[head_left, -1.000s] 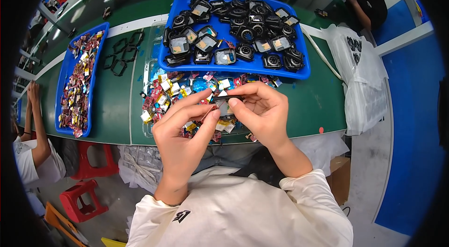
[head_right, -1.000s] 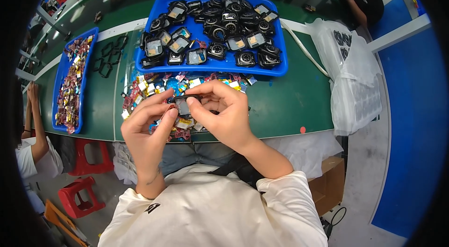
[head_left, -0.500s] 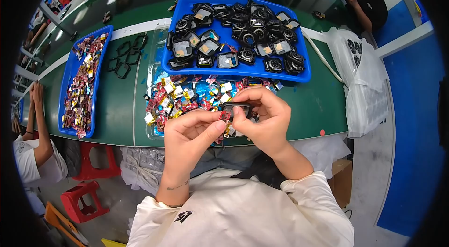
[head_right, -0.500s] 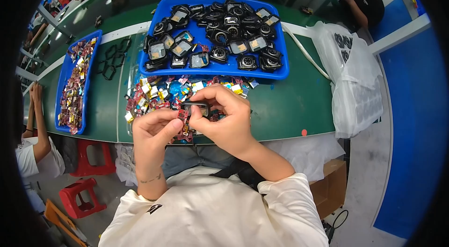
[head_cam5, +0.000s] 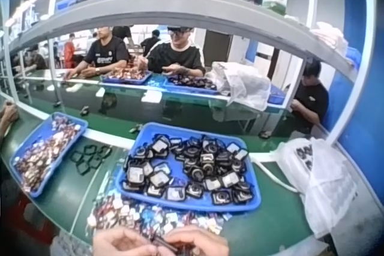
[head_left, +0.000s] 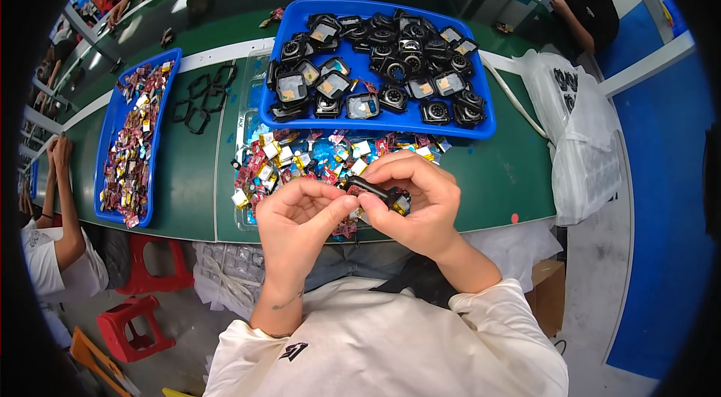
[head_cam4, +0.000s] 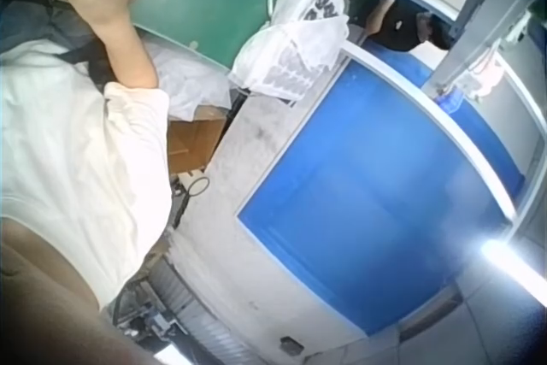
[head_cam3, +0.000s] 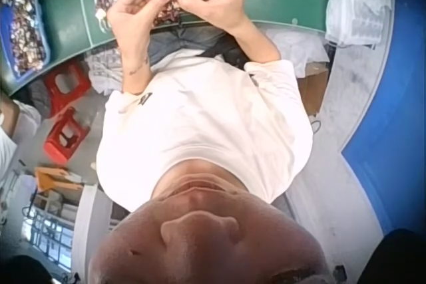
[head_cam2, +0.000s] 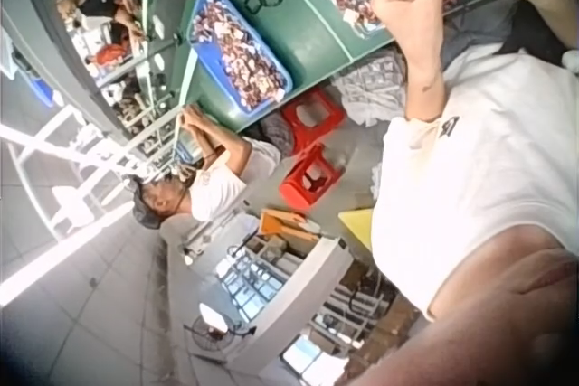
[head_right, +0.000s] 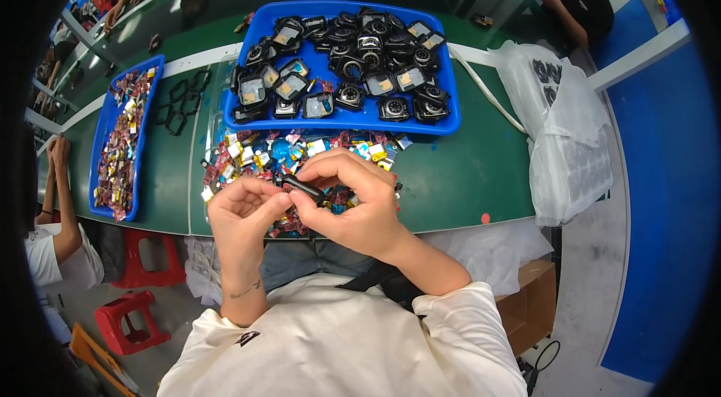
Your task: Assembling small electronic components, specifically connecting colorful wires or batteries to a small screen housing at a factory assembly line.
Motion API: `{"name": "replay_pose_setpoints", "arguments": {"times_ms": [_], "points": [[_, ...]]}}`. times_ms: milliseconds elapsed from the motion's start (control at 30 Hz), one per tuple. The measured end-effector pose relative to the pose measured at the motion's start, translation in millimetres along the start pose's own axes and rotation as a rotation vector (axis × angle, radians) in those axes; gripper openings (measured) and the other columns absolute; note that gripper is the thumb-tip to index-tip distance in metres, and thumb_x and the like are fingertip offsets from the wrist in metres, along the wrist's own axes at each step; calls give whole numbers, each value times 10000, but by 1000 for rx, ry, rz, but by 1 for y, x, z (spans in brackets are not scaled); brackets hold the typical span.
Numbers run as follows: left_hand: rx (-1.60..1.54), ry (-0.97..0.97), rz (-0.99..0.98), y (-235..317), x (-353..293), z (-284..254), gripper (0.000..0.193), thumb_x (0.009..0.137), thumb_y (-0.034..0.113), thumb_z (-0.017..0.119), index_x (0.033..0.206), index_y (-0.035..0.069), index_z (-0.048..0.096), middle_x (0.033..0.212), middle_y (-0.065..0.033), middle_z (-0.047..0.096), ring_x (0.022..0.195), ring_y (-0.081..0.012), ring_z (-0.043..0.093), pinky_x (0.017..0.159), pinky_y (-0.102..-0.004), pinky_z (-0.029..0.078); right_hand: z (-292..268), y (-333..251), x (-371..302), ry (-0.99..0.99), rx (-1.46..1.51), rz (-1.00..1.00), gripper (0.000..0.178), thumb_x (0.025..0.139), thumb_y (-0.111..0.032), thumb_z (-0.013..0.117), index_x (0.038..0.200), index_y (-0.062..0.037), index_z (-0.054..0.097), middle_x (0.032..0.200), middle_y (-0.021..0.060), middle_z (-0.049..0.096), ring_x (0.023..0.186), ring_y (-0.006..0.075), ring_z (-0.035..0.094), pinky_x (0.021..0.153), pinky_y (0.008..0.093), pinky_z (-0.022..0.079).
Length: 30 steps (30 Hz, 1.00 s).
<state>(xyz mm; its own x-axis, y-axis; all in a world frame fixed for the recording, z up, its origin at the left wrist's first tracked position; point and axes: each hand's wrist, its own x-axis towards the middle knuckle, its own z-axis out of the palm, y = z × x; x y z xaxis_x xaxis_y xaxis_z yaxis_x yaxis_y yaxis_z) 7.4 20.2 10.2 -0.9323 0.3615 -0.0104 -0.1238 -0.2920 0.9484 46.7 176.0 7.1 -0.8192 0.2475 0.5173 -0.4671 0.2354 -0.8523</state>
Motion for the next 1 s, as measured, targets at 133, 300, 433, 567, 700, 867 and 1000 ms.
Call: {"name": "replay_pose_setpoints", "arguments": {"times_ms": [133,300,433,567,700,867,1000], "points": [[49,-3,3,2,0,-1,140,750,-42,731,840,-42,624,793,-85,665,705,-91,629,631,-192,508,1,2,-1,-7,46,62,188,698,12,725,859,20,628,895,111,645,783,144,652,686,247,554],[53,8,28,-1,2,-3,186,744,-50,735,880,-47,608,773,-73,655,680,-86,621,619,-188,502,1,2,-1,-3,86,75,172,715,20,720,861,20,627,901,105,639,798,143,649,687,243,556],[10,13,14,1,4,1,200,744,-58,730,899,-42,605,756,-49,640,676,-81,610,614,-183,490,2,2,-2,16,128,108,164,725,21,717,863,20,628,899,100,640,790,138,647,680,239,555],[82,23,83,-7,4,2,161,738,-66,729,858,-36,625,741,-31,630,680,-76,608,609,-185,482,1,1,-3,23,58,85,146,739,13,709,865,9,636,868,87,650,742,119,645,640,226,542],[100,23,42,-4,1,0,136,751,-57,714,861,-50,635,790,-56,642,702,-80,613,626,-186,485,3,4,-4,-17,41,82,140,752,-1,702,878,3,640,845,78,655,716,106,640,606,213,529],[86,-3,75,-1,1,-1,136,757,-59,704,876,-52,639,805,-60,644,709,-80,609,620,-184,479,3,2,-4,-27,107,187,163,764,42,677,915,36,617,887,102,639,769,129,637,662,227,543],[77,-21,40,2,2,-1,141,758,-62,701,886,-54,642,786,-47,634,684,-69,584,610,-185,469,4,4,-4,26,137,233,151,760,-11,695,903,-7,649,866,74,657,723,107,638,601,215,525]]}}
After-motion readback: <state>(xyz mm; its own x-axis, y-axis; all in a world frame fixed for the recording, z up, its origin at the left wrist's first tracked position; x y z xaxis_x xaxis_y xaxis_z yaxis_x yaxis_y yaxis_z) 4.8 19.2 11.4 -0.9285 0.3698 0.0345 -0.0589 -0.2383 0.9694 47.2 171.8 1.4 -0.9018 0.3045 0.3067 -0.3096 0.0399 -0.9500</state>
